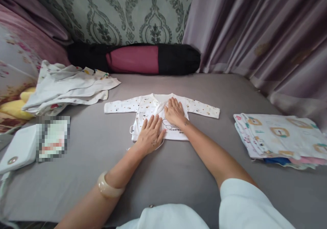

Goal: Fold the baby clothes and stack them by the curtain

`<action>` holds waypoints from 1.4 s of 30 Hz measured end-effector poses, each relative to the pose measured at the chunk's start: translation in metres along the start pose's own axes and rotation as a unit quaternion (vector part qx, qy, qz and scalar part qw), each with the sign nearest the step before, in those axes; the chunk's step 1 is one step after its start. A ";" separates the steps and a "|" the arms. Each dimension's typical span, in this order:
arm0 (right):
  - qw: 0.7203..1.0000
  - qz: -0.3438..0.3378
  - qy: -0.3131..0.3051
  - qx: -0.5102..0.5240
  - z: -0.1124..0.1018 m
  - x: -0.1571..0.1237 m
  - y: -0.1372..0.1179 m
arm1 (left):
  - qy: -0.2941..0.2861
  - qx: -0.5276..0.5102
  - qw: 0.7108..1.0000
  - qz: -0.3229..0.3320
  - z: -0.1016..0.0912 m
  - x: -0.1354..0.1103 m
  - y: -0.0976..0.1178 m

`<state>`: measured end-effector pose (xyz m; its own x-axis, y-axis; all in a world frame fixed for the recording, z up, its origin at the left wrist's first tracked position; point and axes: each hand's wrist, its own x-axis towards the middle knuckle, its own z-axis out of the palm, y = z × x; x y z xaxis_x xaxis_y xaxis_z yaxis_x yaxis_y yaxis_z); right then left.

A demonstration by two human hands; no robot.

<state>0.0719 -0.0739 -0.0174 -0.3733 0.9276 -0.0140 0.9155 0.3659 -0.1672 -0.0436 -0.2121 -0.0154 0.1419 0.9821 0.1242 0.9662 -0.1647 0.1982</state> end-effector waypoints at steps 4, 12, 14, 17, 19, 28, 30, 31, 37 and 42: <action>1.000 0.022 0.017 0.008 0.002 0.031 0.010 | -0.007 0.010 1.000 0.002 0.002 -0.001 0.000; 0.998 0.067 -0.005 0.018 -0.010 0.065 0.015 | 0.025 -0.032 0.999 -0.006 -0.009 0.002 -0.002; 0.999 0.039 0.013 0.013 -0.017 0.066 0.004 | 0.062 -0.044 0.997 -0.018 -0.010 0.004 -0.004; 0.997 -0.041 0.061 0.015 -0.022 0.068 -0.020 | 0.077 -0.034 0.996 -0.035 -0.009 0.005 -0.007; 0.996 -0.067 0.048 0.028 -0.021 0.072 -0.037 | 0.048 -0.018 0.998 -0.046 -0.007 0.005 -0.009; 0.997 -0.032 0.048 0.045 -0.003 0.098 -0.051 | 0.010 0.027 0.998 -0.047 0.000 0.003 -0.006; 0.996 -0.041 0.072 0.041 0.001 0.100 -0.051 | 0.009 0.029 0.998 -0.052 0.001 0.003 -0.006; 0.995 -0.042 0.083 0.041 0.003 0.100 -0.051 | 0.007 0.031 0.998 -0.053 0.001 0.003 -0.006; 0.996 -0.020 0.069 0.060 -0.001 0.103 -0.053 | -0.002 0.031 0.998 -0.050 0.000 0.004 -0.007; 0.992 -0.048 0.010 0.120 -0.019 0.082 -0.039 | 0.002 0.003 0.999 -0.053 -0.003 0.005 -0.010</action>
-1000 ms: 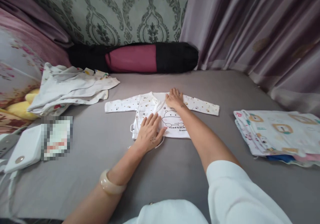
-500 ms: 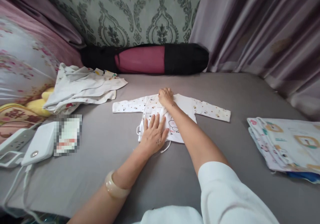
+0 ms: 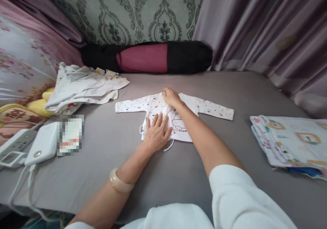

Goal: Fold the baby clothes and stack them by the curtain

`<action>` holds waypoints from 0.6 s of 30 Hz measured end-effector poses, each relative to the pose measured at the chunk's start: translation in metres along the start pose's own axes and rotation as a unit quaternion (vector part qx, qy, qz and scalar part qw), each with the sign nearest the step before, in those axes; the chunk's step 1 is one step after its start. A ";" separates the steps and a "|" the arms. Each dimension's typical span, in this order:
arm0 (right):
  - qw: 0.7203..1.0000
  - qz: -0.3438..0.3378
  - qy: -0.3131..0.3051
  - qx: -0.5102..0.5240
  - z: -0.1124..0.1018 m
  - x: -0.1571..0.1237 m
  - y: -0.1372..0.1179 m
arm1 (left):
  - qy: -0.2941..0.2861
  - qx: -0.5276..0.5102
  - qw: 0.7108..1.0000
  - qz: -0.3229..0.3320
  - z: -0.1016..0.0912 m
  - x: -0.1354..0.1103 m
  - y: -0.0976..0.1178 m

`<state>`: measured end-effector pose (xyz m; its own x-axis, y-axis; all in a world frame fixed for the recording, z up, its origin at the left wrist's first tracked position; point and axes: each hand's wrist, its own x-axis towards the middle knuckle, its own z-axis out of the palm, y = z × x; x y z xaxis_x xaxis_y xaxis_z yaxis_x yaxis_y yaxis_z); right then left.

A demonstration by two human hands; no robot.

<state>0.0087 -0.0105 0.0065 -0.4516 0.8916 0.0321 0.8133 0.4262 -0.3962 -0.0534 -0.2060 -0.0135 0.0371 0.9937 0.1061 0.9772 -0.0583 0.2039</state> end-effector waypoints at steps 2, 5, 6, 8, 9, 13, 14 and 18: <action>1.000 -0.023 0.002 0.005 -0.005 -0.025 0.007 | 0.001 -0.008 1.000 0.000 0.000 0.000 -0.001; 0.998 -0.040 0.005 -0.042 -0.004 -0.071 0.016 | 0.011 -0.007 1.000 -0.001 0.001 0.000 -0.001; 0.998 -0.030 -0.003 -0.055 -0.003 -0.086 0.018 | 0.014 -0.004 1.000 -0.001 0.001 0.000 -0.001; 0.997 -0.009 -0.027 -0.075 0.000 -0.112 0.022 | 0.013 0.004 1.000 -0.001 0.002 0.000 -0.001; 0.996 -0.005 -0.037 -0.081 0.002 -0.122 0.024 | 0.009 0.009 1.000 -0.002 0.001 0.000 0.000; 0.994 -0.004 -0.037 -0.104 0.005 -0.143 0.031 | -0.019 0.024 0.999 -0.011 0.000 -0.001 0.000; 0.994 0.001 -0.028 -0.109 0.006 -0.144 0.033 | -0.025 0.027 0.999 -0.011 0.000 -0.001 0.000; 0.992 0.041 0.010 -0.122 0.005 -0.142 0.042 | -0.030 0.040 0.999 -0.009 0.001 -0.001 -0.001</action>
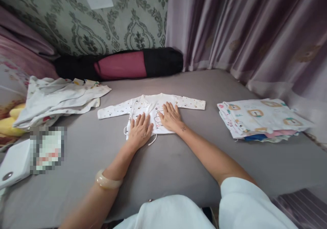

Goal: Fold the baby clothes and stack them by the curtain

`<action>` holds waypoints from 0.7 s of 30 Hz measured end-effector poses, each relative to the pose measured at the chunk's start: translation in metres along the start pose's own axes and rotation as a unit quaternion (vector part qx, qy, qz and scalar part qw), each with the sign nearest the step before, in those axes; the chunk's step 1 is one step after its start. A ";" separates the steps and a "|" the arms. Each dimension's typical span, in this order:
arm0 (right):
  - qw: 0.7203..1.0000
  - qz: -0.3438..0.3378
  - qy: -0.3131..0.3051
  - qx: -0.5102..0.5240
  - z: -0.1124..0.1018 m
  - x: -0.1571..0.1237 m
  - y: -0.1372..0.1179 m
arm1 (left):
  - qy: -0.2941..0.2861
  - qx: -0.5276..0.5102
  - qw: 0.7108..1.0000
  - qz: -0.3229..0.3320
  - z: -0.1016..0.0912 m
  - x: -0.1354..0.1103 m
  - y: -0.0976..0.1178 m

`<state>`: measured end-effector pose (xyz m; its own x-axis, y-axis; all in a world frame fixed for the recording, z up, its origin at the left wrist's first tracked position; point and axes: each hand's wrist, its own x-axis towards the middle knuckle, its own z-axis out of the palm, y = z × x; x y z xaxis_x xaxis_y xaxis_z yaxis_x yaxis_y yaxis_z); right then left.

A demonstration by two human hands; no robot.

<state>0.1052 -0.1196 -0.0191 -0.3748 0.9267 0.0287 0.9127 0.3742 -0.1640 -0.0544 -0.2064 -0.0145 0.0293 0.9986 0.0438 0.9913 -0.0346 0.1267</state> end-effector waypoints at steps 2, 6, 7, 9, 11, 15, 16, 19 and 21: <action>1.000 0.023 0.004 0.000 -0.001 0.005 0.005 | -0.001 -0.001 1.000 -0.001 0.000 0.000 0.000; 0.998 0.059 0.001 0.009 -0.004 0.015 0.017 | -0.015 -0.005 1.000 -0.004 -0.003 0.000 0.000; 0.998 0.068 0.001 0.013 -0.004 0.017 0.019 | -0.019 -0.008 1.000 -0.005 -0.004 -0.001 0.001; 0.996 0.087 0.001 0.025 -0.006 0.020 0.024 | -0.027 -0.015 0.999 -0.008 -0.006 -0.001 0.001; 0.994 0.103 0.002 0.037 -0.007 0.022 0.029 | -0.031 -0.026 0.999 -0.008 -0.007 -0.001 0.001; 0.990 0.132 0.004 0.052 -0.009 0.021 0.042 | -0.043 -0.060 0.997 -0.006 -0.010 0.000 -0.004; 0.988 0.141 0.004 0.055 -0.010 0.021 0.046 | -0.050 -0.071 0.996 -0.006 -0.011 0.000 -0.005; 0.984 0.167 0.006 0.057 -0.013 0.018 0.058 | -0.075 -0.106 0.991 -0.005 -0.014 0.002 -0.011; 0.982 0.183 0.015 0.049 -0.014 0.017 0.066 | -0.085 -0.130 0.988 -0.009 -0.016 0.004 -0.014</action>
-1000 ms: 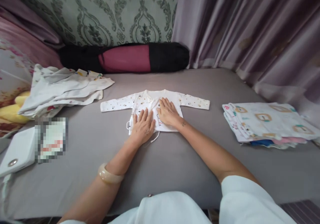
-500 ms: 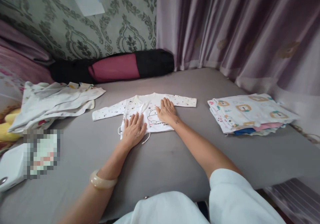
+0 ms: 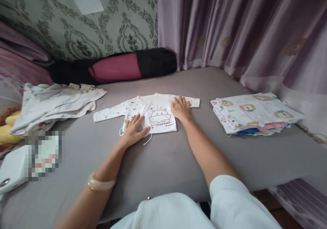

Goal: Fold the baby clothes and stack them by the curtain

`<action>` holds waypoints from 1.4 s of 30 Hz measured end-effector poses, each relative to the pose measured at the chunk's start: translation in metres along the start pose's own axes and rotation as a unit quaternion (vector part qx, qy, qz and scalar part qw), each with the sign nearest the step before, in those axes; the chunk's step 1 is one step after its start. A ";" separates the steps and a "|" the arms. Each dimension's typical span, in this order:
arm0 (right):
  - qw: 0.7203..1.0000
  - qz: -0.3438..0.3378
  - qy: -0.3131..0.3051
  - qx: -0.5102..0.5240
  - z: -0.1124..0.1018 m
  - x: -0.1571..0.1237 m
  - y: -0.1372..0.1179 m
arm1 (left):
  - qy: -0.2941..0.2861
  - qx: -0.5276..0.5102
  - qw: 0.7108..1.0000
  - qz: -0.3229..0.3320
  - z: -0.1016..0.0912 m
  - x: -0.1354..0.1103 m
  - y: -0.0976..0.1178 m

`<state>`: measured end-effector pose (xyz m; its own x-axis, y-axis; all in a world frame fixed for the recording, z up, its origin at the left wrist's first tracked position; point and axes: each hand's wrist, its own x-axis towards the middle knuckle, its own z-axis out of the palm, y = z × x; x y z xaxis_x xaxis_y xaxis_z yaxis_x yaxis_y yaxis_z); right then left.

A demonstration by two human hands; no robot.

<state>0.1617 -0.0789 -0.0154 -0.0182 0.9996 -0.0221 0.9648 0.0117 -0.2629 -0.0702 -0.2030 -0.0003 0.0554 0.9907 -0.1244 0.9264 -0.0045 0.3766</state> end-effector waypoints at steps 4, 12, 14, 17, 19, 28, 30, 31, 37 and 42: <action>0.999 0.023 0.037 -0.012 -0.002 0.002 0.014 | 0.014 -0.024 1.000 -0.014 -0.002 0.003 -0.001; 0.991 0.053 0.122 -0.013 -0.007 0.002 0.031 | 0.121 0.057 0.991 -0.003 -0.007 0.025 0.018; 0.986 0.078 0.145 -0.008 -0.009 0.001 0.034 | 0.126 0.057 0.990 0.031 -0.007 0.035 0.023; 0.977 0.103 0.185 -0.004 -0.009 0.000 0.038 | 0.122 0.046 0.987 0.091 -0.001 0.053 0.029; 0.972 0.115 0.207 -0.006 -0.008 0.000 0.039 | 0.110 0.038 0.985 0.131 0.004 0.067 0.033; 0.952 0.212 0.221 -0.003 -0.006 0.000 0.039 | 0.064 0.015 0.969 0.237 0.020 0.119 0.056; 0.951 0.220 0.216 0.003 -0.009 -0.001 0.038 | 0.062 0.016 0.967 0.247 0.021 0.126 0.059; 0.951 0.225 0.213 0.007 -0.011 -0.001 0.037 | 0.060 0.017 0.966 0.251 0.022 0.129 0.060; 0.943 0.228 0.224 0.089 -0.018 0.000 0.034 | 0.029 0.038 0.974 0.222 0.024 0.141 0.066; 0.935 0.208 0.231 0.172 -0.020 0.006 0.036 | -0.005 0.038 0.980 0.197 0.024 0.144 0.068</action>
<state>0.2016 -0.0719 -0.0054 0.5324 0.8208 0.2069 0.7195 -0.3101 -0.6214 0.0100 -0.0635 -0.0142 0.4168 0.9090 0.0075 0.8575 -0.3959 0.3285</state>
